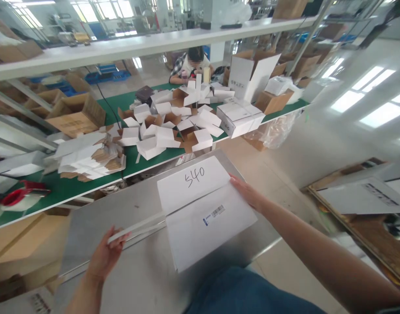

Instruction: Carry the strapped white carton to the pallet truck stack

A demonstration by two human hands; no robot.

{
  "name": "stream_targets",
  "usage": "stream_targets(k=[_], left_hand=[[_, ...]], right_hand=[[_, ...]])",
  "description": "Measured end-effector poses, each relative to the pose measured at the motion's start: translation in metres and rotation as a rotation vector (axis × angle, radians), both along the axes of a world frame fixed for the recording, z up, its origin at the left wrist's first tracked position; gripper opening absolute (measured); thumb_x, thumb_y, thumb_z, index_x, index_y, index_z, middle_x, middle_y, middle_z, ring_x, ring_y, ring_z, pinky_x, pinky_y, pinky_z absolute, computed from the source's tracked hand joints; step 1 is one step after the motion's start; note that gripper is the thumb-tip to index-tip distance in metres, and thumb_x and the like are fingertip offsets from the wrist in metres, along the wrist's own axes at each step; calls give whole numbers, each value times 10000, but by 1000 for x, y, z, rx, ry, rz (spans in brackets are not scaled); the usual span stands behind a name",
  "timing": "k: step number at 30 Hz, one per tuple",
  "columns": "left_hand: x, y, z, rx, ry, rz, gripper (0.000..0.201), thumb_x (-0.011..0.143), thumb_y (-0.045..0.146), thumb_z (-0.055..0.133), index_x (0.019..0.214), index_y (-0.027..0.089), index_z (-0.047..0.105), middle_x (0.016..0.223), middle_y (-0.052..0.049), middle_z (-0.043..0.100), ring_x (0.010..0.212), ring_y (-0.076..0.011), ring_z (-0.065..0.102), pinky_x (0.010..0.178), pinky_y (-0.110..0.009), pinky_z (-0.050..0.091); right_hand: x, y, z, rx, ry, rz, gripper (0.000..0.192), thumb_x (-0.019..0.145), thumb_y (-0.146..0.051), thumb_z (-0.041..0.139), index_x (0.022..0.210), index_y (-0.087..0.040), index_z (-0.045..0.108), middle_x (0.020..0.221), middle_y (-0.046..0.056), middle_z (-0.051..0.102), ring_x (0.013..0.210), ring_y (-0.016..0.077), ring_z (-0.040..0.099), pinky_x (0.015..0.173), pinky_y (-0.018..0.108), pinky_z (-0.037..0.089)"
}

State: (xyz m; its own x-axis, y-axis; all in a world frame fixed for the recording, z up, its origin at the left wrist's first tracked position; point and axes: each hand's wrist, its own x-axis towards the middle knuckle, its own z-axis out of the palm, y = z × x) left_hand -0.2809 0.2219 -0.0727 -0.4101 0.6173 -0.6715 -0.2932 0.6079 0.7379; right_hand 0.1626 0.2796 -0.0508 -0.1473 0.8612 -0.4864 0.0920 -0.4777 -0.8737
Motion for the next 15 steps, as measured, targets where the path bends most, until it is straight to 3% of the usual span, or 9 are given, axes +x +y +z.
stream_targets(k=[3,7,11,15], left_hand=[[29,5,-30,49,-126,-86,100,652,284,643,609,203,603,597,-1,619,732,-197,631,735,-305,499],[63,5,-47,87,-232,-234,285,600,407,712,757,174,659,882,-85,671,1008,-287,570,941,-396,404],[98,8,-38,137,-285,-299,505,692,537,612,1073,206,588,1260,-105,516,1199,-289,427,1002,-433,343],[142,16,-10,242,-217,-338,573,792,547,479,1295,289,388,1372,-48,400,1250,-278,364,984,-429,370]], right_hand=[[-4,-1,5,-50,35,-28,572,861,-551,444,1329,-236,356,1094,58,542,949,228,548,793,335,505],[-9,-1,7,-109,90,-46,531,880,-526,424,1297,-203,365,949,73,581,777,195,578,653,284,514],[-3,0,6,-149,137,-54,480,873,-468,454,1256,-191,366,937,81,576,726,187,578,581,265,503],[3,1,4,-184,165,-53,472,874,-469,439,1238,-175,370,937,93,574,721,196,583,581,287,508]])
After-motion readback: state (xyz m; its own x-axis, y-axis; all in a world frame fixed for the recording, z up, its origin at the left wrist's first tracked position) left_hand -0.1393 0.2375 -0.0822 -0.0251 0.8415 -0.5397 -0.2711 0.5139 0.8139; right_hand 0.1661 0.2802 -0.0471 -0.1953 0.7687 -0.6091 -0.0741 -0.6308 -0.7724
